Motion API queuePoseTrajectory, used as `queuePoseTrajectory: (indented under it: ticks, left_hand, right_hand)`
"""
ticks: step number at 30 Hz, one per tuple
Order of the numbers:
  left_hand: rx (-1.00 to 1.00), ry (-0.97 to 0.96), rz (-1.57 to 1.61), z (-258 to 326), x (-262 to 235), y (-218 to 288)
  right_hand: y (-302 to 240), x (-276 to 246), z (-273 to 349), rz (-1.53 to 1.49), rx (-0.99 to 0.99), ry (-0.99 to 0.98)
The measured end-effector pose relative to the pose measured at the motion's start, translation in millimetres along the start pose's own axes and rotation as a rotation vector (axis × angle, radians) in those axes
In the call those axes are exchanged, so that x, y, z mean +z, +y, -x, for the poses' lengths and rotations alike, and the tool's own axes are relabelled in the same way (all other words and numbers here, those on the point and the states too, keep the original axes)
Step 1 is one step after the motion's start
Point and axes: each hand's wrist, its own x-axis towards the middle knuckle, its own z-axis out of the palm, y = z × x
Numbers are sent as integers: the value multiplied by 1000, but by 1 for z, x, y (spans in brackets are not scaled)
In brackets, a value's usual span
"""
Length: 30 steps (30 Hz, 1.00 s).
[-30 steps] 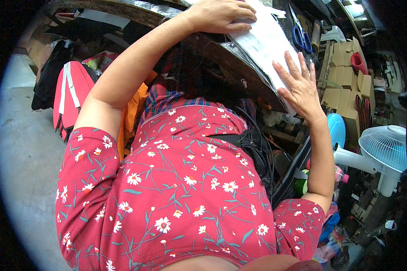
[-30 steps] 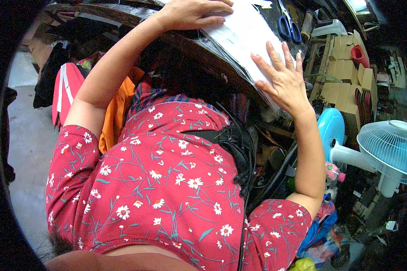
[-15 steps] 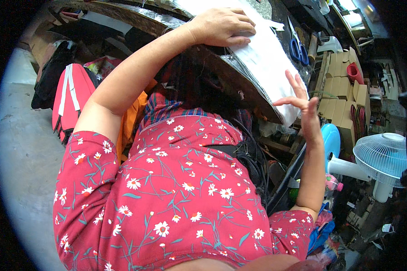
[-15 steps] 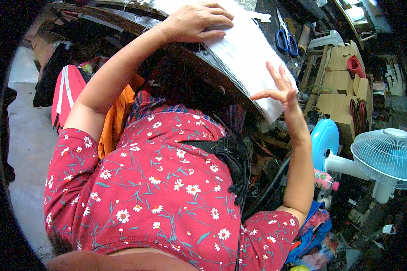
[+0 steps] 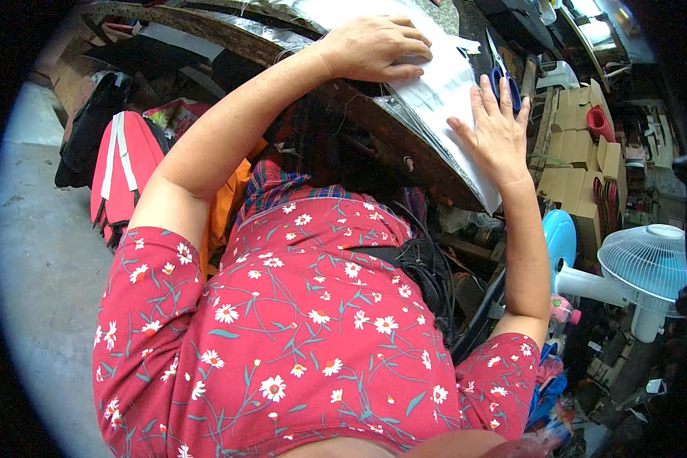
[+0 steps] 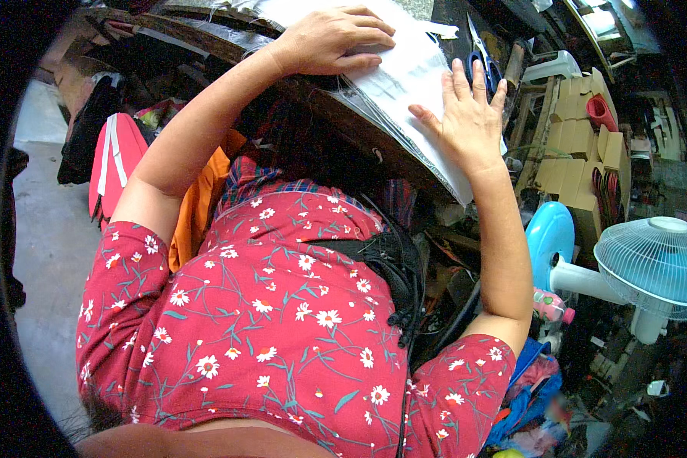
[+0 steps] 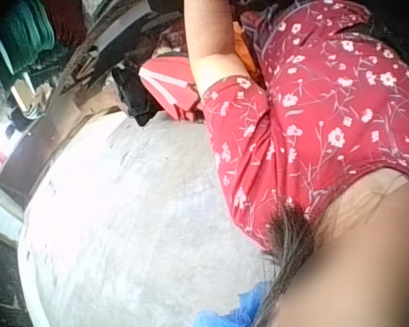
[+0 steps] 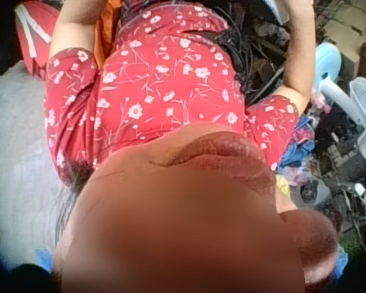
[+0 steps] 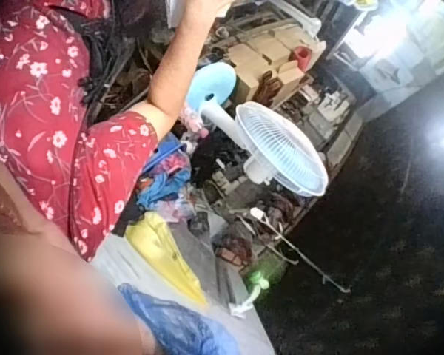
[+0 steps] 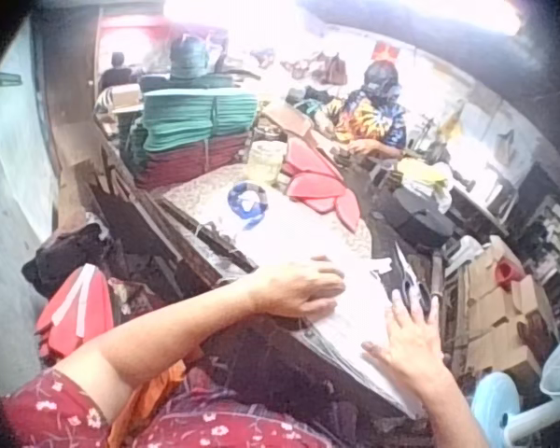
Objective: The person cuts a red fabric piece with white tape using scissors, then handles a white fabric sheet, applying tape and cutting it into smaller pieces. The person works at a cluttered table with multiple fabric pieces and tools.
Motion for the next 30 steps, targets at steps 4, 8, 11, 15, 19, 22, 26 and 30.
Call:
queuePoseTrajectory:
  ticks: [4, 8, 11, 15, 19, 22, 26, 30]
  left_hand:
    - [-1, 12, 16, 1, 0, -1]
    - [-5, -7, 28, 0, 0, -1]
    - [-1, -7, 23, 0, 0, -1]
    - [7, 1, 14, 0, 1, -2]
    - [6, 18, 5, 1, 1, -1]
    - [2, 6, 3, 1, 0, -2]
    - [8, -16, 3, 0, 1, -4]
    - [5, 39, -11, 0, 5, -3]
  right_hand:
    - [-5, -14, 16, -44, -81, 51]
    - [18, -16, 27, -557, -41, -35]
    - [42, -12, 21, -623, 119, 108]
    - [39, -8, 15, -63, 65, 130]
    - [16, -10, 7, 46, -66, 119]
    - [5, -13, -4, 73, -19, 66]
    - [3, -10, -16, 61, 9, 65]
    - [9, -8, 1, 6, -92, 104]
